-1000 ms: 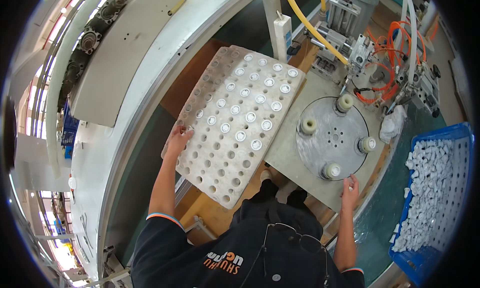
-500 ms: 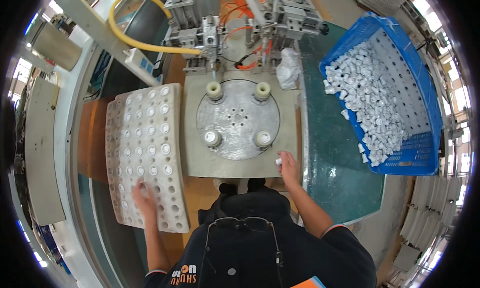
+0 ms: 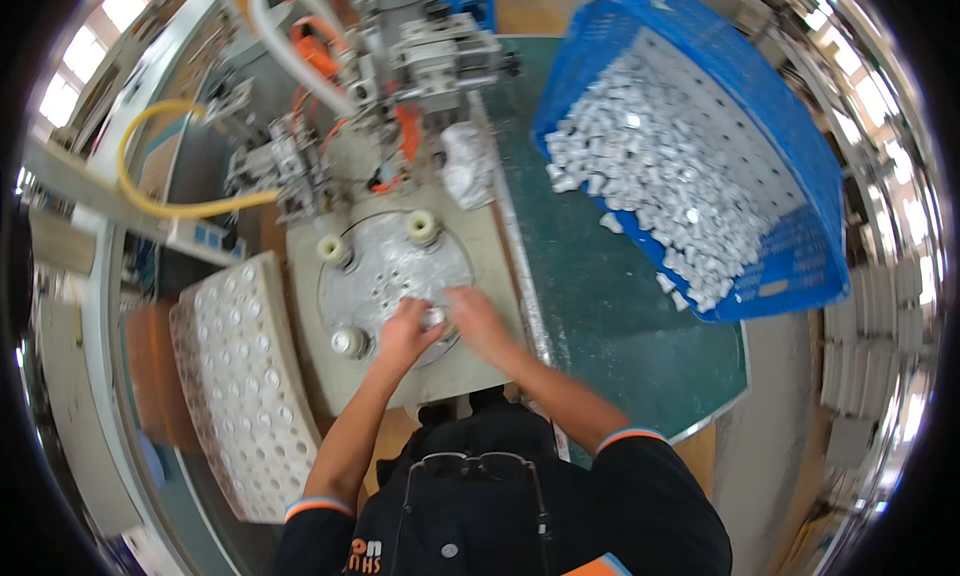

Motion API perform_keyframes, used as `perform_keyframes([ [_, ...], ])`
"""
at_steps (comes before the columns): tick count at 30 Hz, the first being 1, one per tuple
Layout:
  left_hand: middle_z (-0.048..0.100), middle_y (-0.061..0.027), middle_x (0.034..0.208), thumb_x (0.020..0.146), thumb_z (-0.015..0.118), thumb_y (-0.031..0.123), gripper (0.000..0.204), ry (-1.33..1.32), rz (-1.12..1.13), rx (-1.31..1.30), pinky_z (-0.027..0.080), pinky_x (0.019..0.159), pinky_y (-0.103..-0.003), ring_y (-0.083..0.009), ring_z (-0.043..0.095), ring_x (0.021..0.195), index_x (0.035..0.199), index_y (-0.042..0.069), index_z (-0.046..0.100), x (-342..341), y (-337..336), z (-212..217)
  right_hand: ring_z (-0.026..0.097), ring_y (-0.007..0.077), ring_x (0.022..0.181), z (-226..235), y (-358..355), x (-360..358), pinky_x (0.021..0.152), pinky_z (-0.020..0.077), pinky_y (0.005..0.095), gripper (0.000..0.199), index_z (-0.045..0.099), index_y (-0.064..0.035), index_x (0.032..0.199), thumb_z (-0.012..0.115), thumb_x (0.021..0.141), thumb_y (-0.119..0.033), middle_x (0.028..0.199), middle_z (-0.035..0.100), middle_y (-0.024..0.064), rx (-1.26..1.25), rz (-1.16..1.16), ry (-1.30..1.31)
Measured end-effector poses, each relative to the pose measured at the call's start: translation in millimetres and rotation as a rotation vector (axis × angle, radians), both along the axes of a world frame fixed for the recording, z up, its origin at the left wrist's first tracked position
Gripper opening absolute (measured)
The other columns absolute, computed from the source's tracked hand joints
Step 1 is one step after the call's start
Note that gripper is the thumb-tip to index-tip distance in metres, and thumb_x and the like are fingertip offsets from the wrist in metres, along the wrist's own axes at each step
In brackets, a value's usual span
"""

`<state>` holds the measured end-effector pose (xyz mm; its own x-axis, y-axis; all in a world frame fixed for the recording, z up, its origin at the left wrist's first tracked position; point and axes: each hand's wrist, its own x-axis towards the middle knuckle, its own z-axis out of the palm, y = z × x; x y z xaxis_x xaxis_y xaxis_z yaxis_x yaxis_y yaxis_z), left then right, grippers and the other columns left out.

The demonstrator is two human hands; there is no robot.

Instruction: Load small white plastic components into a rotary assembly machine and transfer assembled units to a tray.

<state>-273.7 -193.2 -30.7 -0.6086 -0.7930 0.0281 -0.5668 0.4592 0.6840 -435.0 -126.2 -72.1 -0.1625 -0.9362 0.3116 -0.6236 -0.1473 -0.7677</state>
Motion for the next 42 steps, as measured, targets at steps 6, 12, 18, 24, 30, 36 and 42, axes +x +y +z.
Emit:
perform_keyframes([
  [6,0.057,-0.0131,0.082,0.071,0.068,0.009,0.026,0.020,0.248,-0.090,0.046,0.059,-0.036,-0.0265,0.057,0.063,0.093,0.002,0.057,64,11,36,0.042,0.0271,0.121,-6,0,37,0.101,0.0309,0.0417,0.038,0.054,-0.0098,0.121,0.056,0.085,-0.022,0.130,0.047,0.0110,0.021,0.262,0.385],
  [12,0.061,-0.0107,0.072,0.076,0.067,0.017,0.019,-0.179,0.351,0.248,0.048,0.062,-0.036,-0.0258,0.060,0.063,0.089,0.005,0.059,103,65,31,0.047,0.0273,0.118,18,11,2,0.092,0.0385,0.0458,0.041,0.056,-0.0137,0.120,0.061,0.080,-0.023,0.128,0.050,0.0087,-0.021,0.162,0.262],
  [18,0.061,-0.0098,0.070,0.078,0.066,0.017,0.016,-0.108,0.469,0.344,0.047,0.060,-0.031,-0.0215,0.060,0.062,0.090,0.007,0.062,98,100,31,0.051,0.0316,0.107,12,-3,-238,0.086,0.0415,0.0474,0.042,0.058,-0.0130,0.113,0.062,0.072,-0.008,0.121,0.052,0.0137,0.321,-0.754,0.687],
  [24,0.062,-0.0105,0.073,0.079,0.066,0.017,0.019,-0.024,0.531,0.303,0.048,0.062,-0.031,-0.0193,0.061,0.064,0.094,0.006,0.063,90,96,36,0.058,0.0292,0.091,0,5,-253,0.076,0.0491,0.0390,0.015,0.065,-0.0082,0.089,0.066,0.075,-0.011,0.098,0.058,0.0106,0.450,-0.410,0.600],
  [30,0.065,-0.0099,0.076,0.079,0.066,0.016,0.019,0.037,0.508,0.366,0.049,0.065,-0.029,-0.0178,0.062,0.067,0.094,0.006,0.063,86,94,34,0.059,0.0257,0.098,3,12,-69,0.085,0.0469,0.0346,0.019,0.068,-0.0122,0.098,0.066,0.080,-0.018,0.111,0.061,0.0069,0.151,-0.062,-0.064],
  [36,0.065,-0.0096,0.077,0.080,0.063,0.010,0.015,0.082,0.369,0.317,0.049,0.066,-0.029,-0.0162,0.061,0.068,0.093,0.004,0.063,98,91,29,0.053,0.0242,0.107,-19,22,15,0.097,0.0352,0.0384,0.028,0.065,-0.0151,0.108,0.064,0.080,-0.021,0.121,0.057,0.0032,-0.046,0.016,0.118],
  [42,0.059,-0.0040,0.071,0.081,0.061,0.006,0.011,0.110,0.371,0.378,0.044,0.059,-0.024,-0.0082,0.051,0.062,0.091,0.001,0.062,101,89,20,0.049,0.0296,0.115,-2,58,-31,0.096,0.0354,0.0430,0.044,0.056,-0.0153,0.121,0.062,0.078,-0.016,0.129,0.052,0.0053,0.125,-0.200,0.204],
])
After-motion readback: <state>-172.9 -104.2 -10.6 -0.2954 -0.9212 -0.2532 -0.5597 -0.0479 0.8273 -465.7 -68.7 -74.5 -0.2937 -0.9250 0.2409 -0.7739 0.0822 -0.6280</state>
